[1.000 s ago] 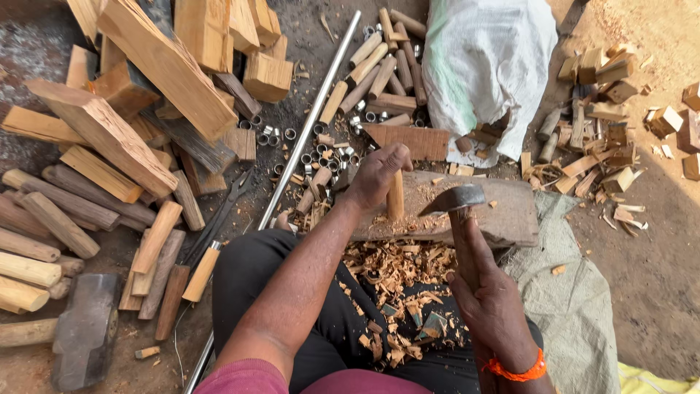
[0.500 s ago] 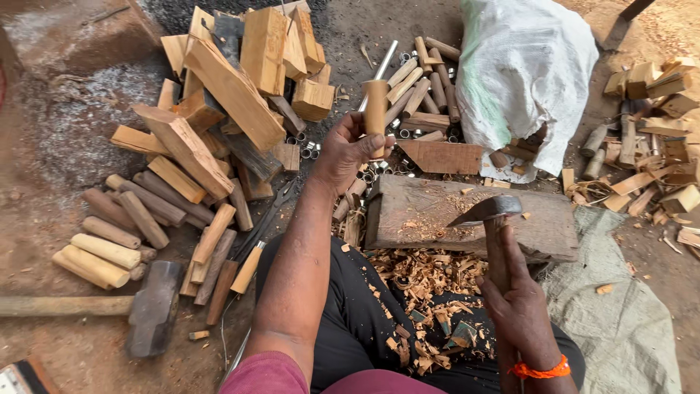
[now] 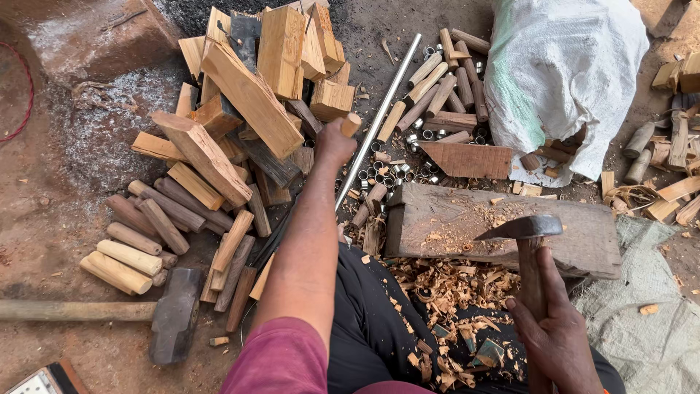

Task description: The person sits on the ground and uses a hammer and chisel to carve a small cylindrical wooden piece. They repeatedly strike the chisel to shape the wood, occasionally adjusting the piece and clearing wood shavings.

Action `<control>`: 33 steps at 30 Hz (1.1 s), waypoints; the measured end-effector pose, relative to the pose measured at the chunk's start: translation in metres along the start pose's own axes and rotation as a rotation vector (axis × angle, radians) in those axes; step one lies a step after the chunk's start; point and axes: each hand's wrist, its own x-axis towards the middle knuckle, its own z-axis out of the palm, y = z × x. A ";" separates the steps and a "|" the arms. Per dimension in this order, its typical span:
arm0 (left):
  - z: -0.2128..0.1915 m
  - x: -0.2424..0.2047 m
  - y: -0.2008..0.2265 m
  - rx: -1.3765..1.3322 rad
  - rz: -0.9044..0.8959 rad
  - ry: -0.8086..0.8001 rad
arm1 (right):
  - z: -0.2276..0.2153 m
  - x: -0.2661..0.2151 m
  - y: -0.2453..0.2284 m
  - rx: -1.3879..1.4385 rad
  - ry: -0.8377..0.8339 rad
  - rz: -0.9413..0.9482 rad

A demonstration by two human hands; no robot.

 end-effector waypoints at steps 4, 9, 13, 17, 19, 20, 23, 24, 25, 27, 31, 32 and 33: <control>0.012 0.010 -0.016 0.598 -0.037 -0.132 | 0.008 0.005 0.003 0.250 -0.031 0.038; 0.032 0.028 -0.034 0.679 0.076 -0.063 | 0.015 0.016 0.034 0.256 -0.004 -0.103; 0.038 0.029 -0.036 0.741 0.138 0.005 | 0.021 0.027 0.054 0.247 0.033 -0.272; 0.027 0.016 -0.022 0.514 0.108 0.167 | 0.023 0.031 0.060 0.280 0.002 -0.143; 0.015 0.004 -0.007 0.421 0.092 0.148 | 0.020 0.034 0.057 0.287 -0.041 -0.095; 0.009 -0.005 0.000 0.374 0.080 0.138 | 0.018 0.034 0.055 0.285 -0.046 -0.109; -0.006 -0.039 0.037 0.368 0.169 0.083 | 0.015 0.026 0.045 0.241 -0.051 -0.173; -0.009 -0.054 0.051 0.368 0.212 0.022 | 0.014 0.021 0.042 0.220 -0.048 -0.197; -0.012 -0.068 0.068 0.367 0.260 -0.041 | 0.012 0.020 0.038 0.247 -0.037 -0.305; -0.013 -0.101 0.099 0.426 0.337 -0.163 | 0.007 0.018 0.028 0.300 -0.014 -0.518; 0.011 -0.173 0.115 0.641 0.416 -0.344 | -0.003 0.005 0.018 0.169 -0.046 -0.070; 0.019 -0.187 0.111 0.669 0.485 -0.315 | -0.003 0.002 0.017 0.148 -0.013 -0.171; 0.025 -0.195 0.107 0.693 0.550 -0.281 | -0.004 0.000 0.017 0.126 0.016 -0.277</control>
